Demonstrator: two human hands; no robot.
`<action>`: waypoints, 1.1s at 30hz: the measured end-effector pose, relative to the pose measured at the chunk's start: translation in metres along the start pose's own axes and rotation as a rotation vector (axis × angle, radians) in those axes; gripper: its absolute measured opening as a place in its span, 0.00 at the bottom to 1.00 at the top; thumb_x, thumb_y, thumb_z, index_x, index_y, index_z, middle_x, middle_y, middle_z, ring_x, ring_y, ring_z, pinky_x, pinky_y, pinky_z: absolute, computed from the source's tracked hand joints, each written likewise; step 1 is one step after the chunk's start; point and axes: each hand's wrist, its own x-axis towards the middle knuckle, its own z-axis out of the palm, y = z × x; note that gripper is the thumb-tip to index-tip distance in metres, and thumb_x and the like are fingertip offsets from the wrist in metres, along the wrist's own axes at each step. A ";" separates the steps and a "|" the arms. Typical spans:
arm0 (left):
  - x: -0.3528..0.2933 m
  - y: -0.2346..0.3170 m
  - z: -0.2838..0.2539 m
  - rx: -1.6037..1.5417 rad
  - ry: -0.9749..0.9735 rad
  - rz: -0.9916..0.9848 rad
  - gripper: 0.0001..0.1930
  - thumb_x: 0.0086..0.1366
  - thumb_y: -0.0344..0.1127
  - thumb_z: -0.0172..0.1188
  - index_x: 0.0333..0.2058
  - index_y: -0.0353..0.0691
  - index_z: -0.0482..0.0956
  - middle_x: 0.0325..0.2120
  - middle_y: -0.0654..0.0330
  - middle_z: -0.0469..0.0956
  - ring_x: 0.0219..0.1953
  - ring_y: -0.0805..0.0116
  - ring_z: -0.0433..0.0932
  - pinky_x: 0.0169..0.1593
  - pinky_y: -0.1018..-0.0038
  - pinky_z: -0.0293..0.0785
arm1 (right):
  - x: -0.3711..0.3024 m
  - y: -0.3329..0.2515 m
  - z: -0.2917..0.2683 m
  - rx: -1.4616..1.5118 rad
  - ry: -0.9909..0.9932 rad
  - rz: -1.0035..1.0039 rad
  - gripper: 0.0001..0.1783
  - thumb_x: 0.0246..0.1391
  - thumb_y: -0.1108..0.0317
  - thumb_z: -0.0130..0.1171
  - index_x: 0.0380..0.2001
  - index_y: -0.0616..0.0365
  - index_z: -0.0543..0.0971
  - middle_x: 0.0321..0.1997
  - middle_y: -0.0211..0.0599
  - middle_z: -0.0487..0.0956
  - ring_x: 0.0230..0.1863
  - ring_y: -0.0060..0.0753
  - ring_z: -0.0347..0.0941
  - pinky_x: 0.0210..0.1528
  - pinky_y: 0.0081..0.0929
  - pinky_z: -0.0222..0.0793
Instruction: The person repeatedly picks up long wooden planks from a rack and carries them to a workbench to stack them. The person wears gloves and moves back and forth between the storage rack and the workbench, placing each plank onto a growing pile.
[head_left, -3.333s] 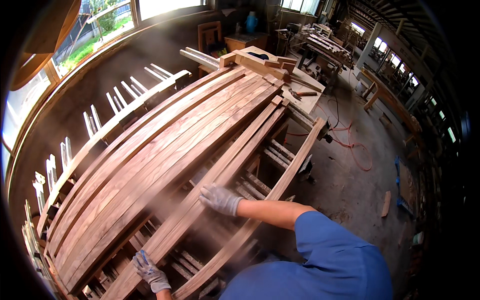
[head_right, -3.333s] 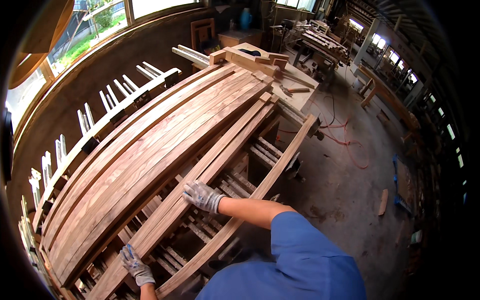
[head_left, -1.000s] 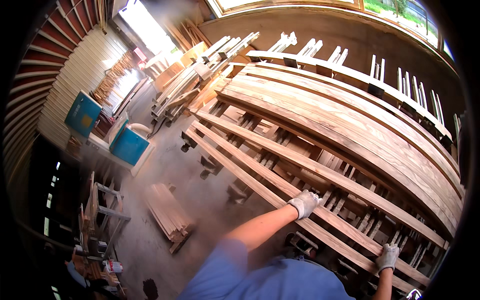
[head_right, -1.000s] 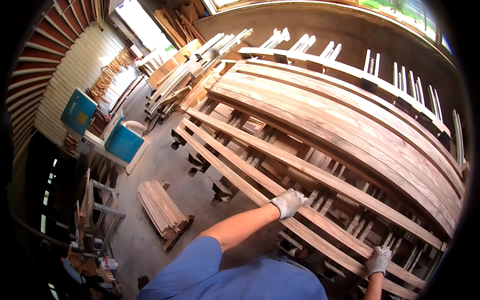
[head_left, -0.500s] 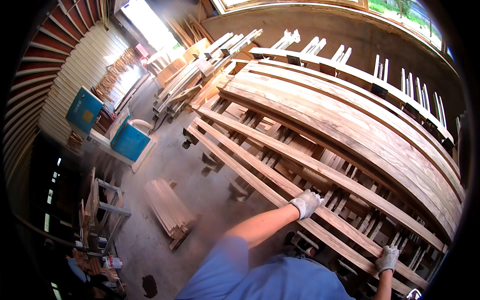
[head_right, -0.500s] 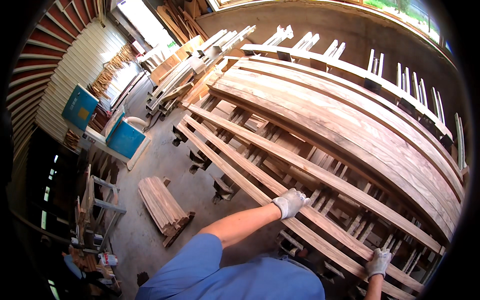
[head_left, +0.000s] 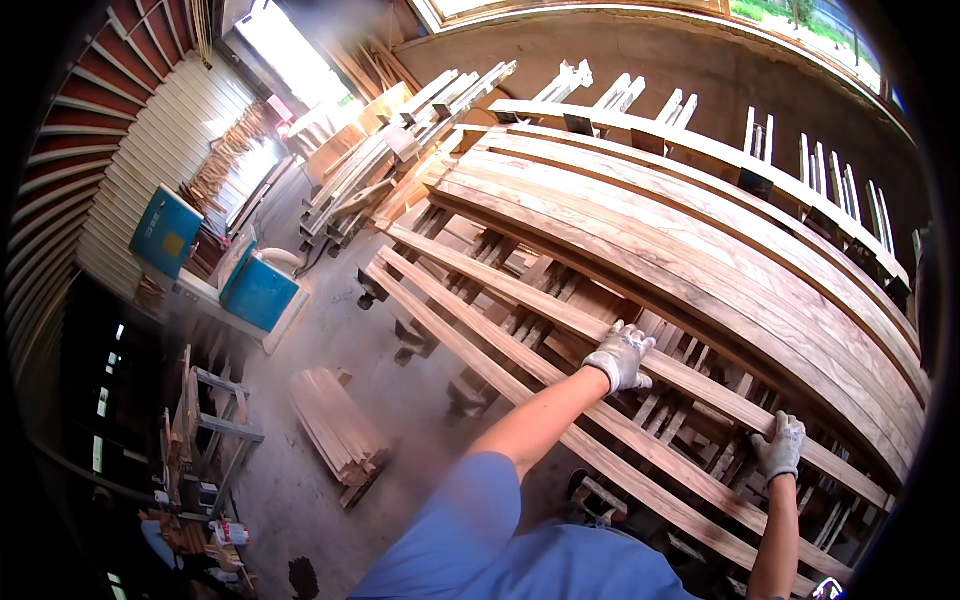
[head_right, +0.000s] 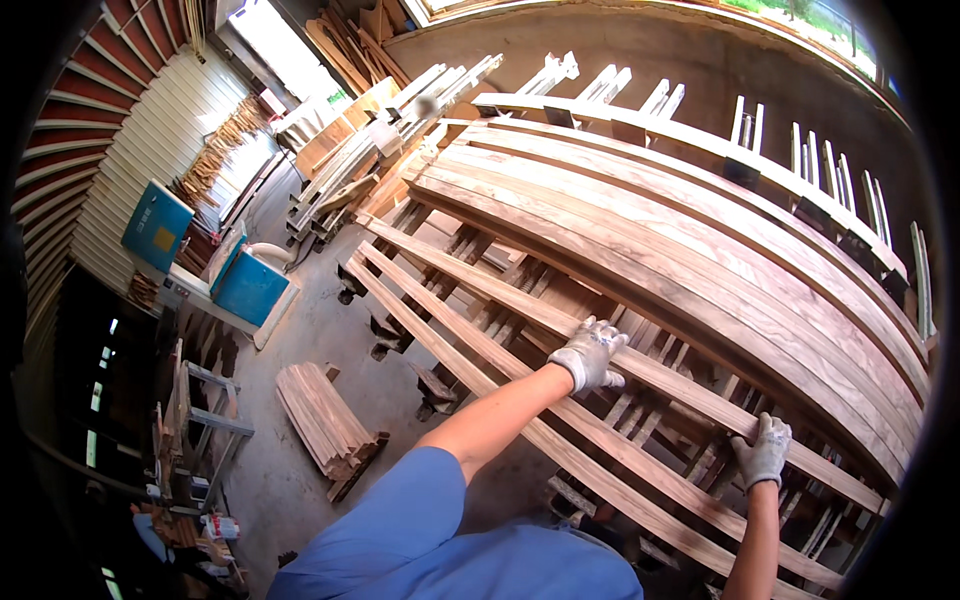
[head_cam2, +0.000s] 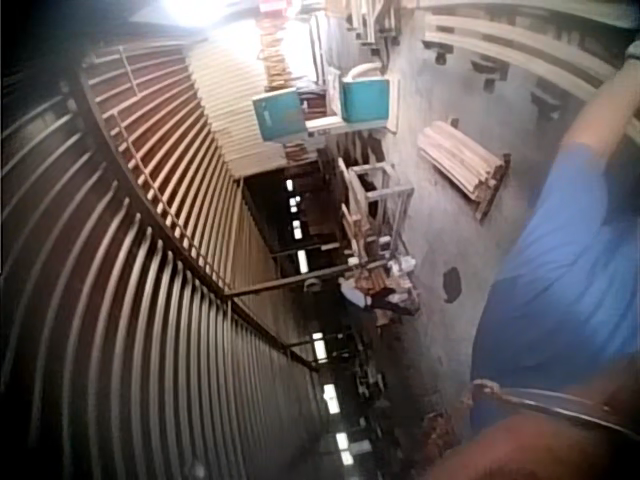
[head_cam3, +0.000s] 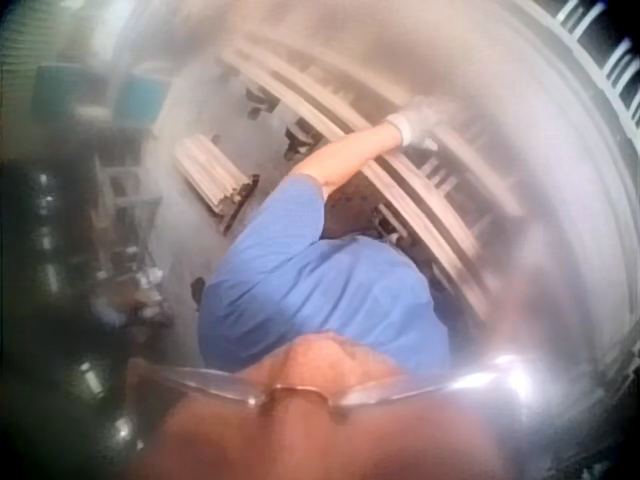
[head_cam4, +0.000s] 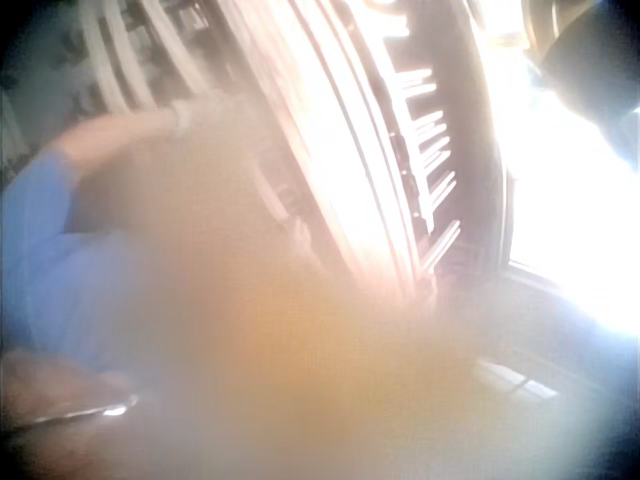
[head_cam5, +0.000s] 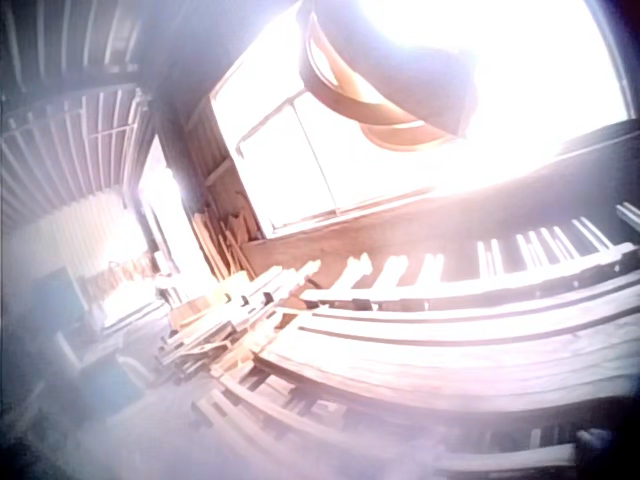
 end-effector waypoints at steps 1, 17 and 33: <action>0.006 -0.002 -0.004 -0.018 -0.091 -0.021 0.39 0.60 0.65 0.63 0.62 0.43 0.72 0.61 0.50 0.72 0.67 0.51 0.66 0.74 0.54 0.51 | 0.005 -0.003 -0.002 -0.005 -0.068 0.008 0.36 0.36 0.59 0.78 0.50 0.55 0.75 0.51 0.49 0.75 0.56 0.55 0.69 0.61 0.48 0.64; 0.005 0.057 -0.049 -0.230 -0.309 0.135 0.40 0.61 0.75 0.54 0.44 0.37 0.85 0.46 0.46 0.84 0.51 0.47 0.82 0.55 0.59 0.77 | -0.018 0.096 -0.054 0.200 -0.403 -0.008 0.48 0.40 0.20 0.64 0.18 0.67 0.81 0.15 0.49 0.76 0.21 0.33 0.76 0.26 0.37 0.70; -0.021 0.083 -0.010 -0.301 -0.347 0.095 0.40 0.64 0.71 0.53 0.45 0.33 0.85 0.47 0.43 0.83 0.53 0.46 0.81 0.59 0.58 0.75 | -0.066 0.075 -0.055 0.052 -0.570 -0.086 0.44 0.56 0.27 0.48 0.24 0.63 0.84 0.27 0.58 0.80 0.35 0.62 0.79 0.38 0.50 0.71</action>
